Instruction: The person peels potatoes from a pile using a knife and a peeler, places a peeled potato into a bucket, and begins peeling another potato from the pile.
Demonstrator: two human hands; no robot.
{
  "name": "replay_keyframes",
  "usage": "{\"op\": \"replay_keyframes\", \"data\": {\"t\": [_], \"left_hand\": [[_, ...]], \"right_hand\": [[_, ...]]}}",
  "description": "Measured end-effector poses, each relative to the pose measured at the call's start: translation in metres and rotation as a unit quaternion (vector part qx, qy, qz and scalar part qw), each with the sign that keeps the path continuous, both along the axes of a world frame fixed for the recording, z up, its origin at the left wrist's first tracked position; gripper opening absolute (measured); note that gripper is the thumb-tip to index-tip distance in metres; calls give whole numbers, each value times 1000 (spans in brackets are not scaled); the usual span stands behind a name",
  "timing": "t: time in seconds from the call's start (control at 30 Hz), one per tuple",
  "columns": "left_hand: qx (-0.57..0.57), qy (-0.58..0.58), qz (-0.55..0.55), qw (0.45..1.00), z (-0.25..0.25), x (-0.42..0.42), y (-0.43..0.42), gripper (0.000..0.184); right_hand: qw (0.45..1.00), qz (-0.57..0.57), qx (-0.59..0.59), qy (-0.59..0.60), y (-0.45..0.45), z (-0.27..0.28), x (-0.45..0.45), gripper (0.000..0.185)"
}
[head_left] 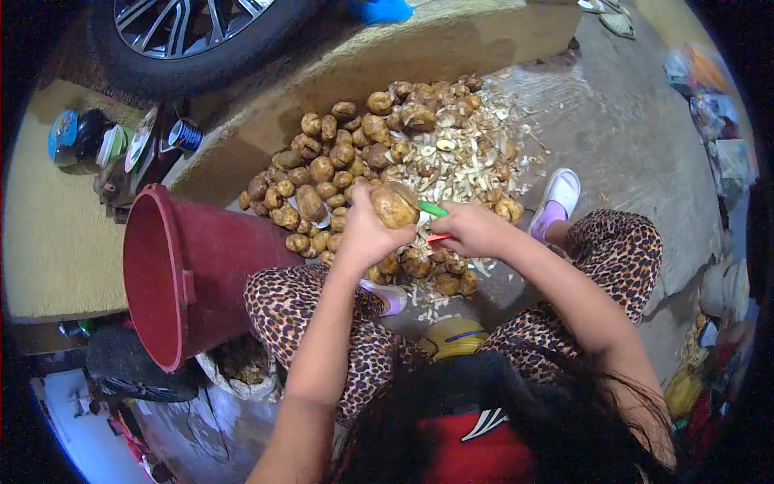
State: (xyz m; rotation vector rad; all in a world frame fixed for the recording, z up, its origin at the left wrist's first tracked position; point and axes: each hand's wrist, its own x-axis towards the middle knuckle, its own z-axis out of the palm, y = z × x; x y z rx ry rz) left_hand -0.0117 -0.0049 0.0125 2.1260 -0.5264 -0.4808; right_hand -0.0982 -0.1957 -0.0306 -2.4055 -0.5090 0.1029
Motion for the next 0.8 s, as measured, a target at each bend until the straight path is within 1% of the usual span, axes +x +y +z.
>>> {"op": "replay_keyframes", "data": {"t": [0.07, 0.17, 0.27, 0.37, 0.4, 0.5, 0.53, 0.57, 0.63, 0.67, 0.7, 0.77, 0.8], "left_hand": [[45, -59, 15, 997, 6, -6, -6, 71], [-23, 12, -9, 1000, -9, 4, 3, 71], [80, -59, 34, 994, 4, -10, -10, 71], [135, -95, -10, 986, -2, -10, -12, 72], [90, -71, -15, 993, -3, -13, -14, 73], [-30, 2, -40, 999, -10, -12, -10, 74], [-71, 16, -41, 996, -20, -2, -7, 75], [-112, 32, -40, 992, -29, 5, -3, 76], [-120, 6, -47, 992, -30, 9, -4, 80], [-121, 0, -44, 992, -30, 9, -3, 81], [-122, -6, -41, 992, -25, 8, -5, 81], [-140, 20, -30, 989, -19, 6, -6, 82], [-148, 34, -24, 988, -17, 5, -5, 83]], "right_hand": [[1000, -9, 6, 1, 4, 0, 0, 12], [1000, -12, 22, 19, 6, -4, 2, 12], [999, -29, 5, 31, 10, -3, 1, 12], [991, -38, 78, 99, 6, -18, 6, 13], [989, -60, -13, 136, -1, -18, 7, 16], [969, -42, 28, 241, -5, -20, 2, 21], [975, -12, 11, 223, -4, -23, 4, 23], [968, 1, -16, 252, -7, -24, 3, 24], [949, 21, -69, 308, -15, -13, 1, 24], [953, 14, -51, 299, -23, -19, -2, 25], [949, -13, -17, 315, -30, -15, -1, 24], [934, -63, 50, 347, -45, 6, 4, 23], [915, -63, 147, 370, -52, 9, 7, 21]]}}
